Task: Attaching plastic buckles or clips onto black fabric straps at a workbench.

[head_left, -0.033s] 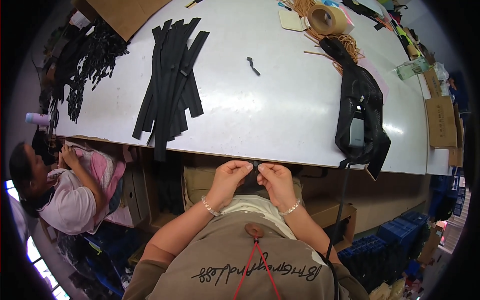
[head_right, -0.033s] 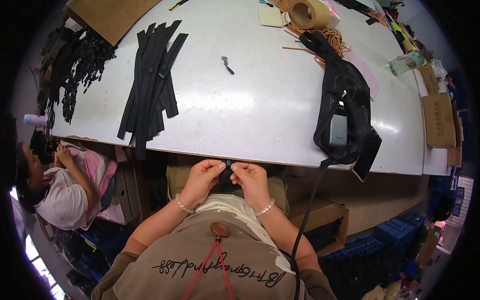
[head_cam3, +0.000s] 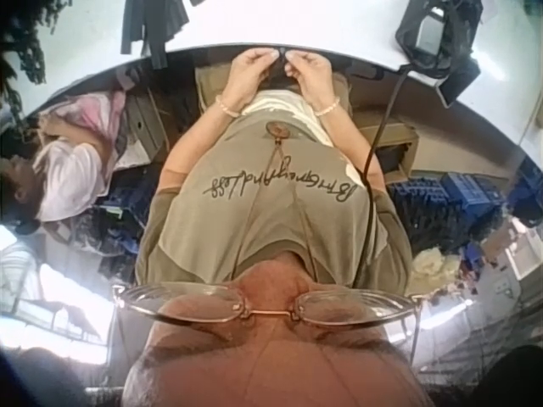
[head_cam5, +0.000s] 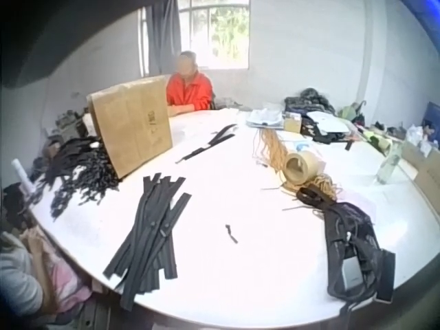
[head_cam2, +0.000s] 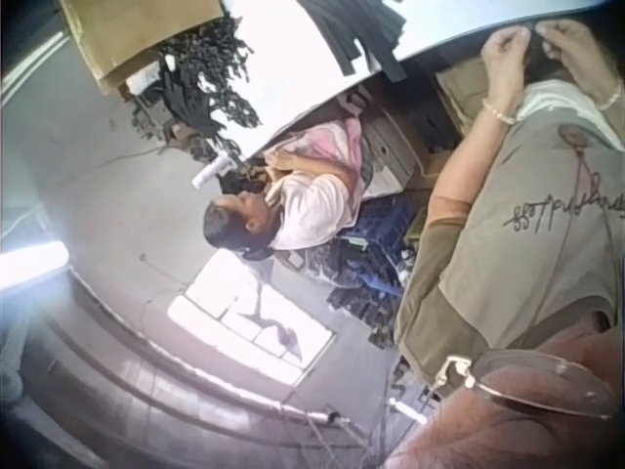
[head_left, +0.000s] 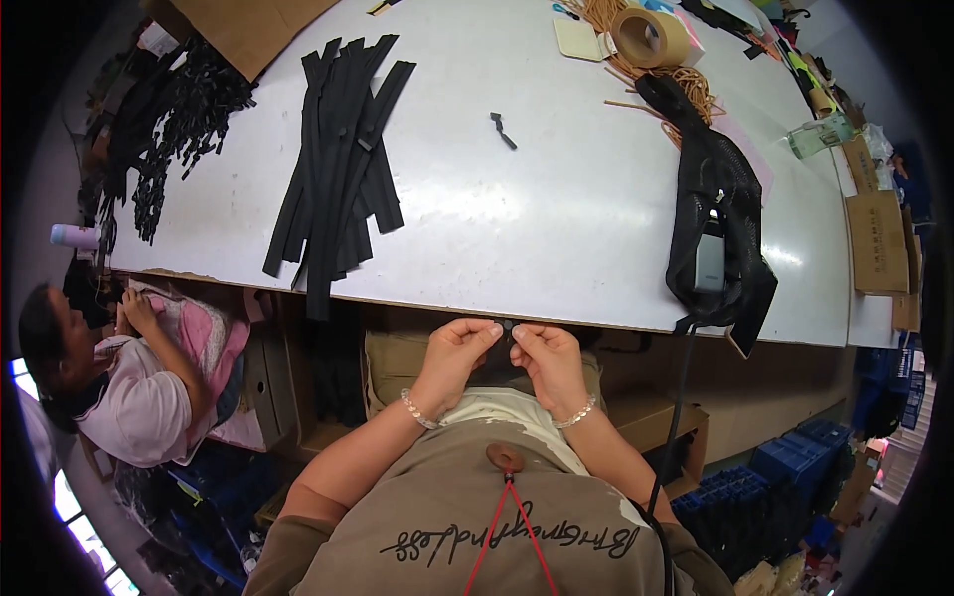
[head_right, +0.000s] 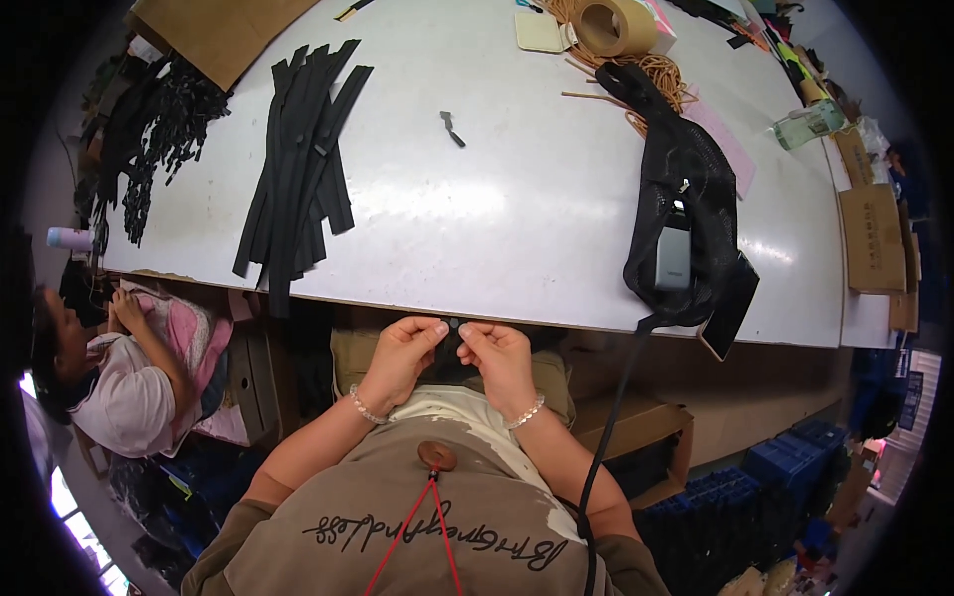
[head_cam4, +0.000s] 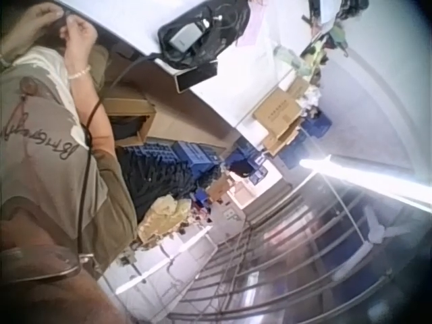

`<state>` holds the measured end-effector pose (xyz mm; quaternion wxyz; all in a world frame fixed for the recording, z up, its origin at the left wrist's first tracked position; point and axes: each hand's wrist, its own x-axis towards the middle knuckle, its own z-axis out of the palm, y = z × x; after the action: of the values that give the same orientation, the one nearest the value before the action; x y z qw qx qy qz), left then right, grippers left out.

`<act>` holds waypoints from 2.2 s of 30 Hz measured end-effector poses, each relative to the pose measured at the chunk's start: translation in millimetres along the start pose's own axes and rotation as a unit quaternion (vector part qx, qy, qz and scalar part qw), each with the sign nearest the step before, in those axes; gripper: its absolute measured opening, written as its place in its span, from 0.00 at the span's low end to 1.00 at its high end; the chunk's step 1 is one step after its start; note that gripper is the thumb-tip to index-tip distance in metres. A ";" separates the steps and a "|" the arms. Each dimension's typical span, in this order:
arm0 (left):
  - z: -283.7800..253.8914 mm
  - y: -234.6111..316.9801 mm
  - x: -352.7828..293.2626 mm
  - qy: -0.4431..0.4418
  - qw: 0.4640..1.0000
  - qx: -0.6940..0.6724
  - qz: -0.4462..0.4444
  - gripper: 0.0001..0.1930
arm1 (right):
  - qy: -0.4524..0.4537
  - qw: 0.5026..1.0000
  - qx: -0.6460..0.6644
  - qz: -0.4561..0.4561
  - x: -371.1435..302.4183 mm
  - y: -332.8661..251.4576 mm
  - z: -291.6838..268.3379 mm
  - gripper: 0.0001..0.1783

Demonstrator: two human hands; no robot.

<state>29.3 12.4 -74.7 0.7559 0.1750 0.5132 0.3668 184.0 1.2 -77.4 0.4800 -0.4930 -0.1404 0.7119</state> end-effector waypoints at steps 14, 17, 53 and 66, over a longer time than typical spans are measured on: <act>10.4 -8.9 5.2 0.049 0.995 -0.041 0.073 0.05 | 0.044 0.997 0.047 -0.038 -0.1 10.7 12.6 0.02; 15.4 -6.8 4.4 0.041 0.994 -0.085 0.063 0.05 | 0.053 0.994 0.092 -0.027 -0.2 11.3 14.9 0.02; 14.9 25.6 -25.1 -0.071 0.987 0.079 0.122 0.05 | -0.020 0.982 -0.118 -0.144 -27.7 -24.1 13.5 0.03; 22.9 78.7 -35.9 -0.126 0.971 0.162 0.120 0.09 | -0.149 0.964 -0.159 -0.153 -29.4 -66.8 28.6 0.08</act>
<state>13.2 41.3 8.5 0.7265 0.4008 0.4412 0.3419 198.1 18.3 -2.2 0.4726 -0.4240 -0.3951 0.6639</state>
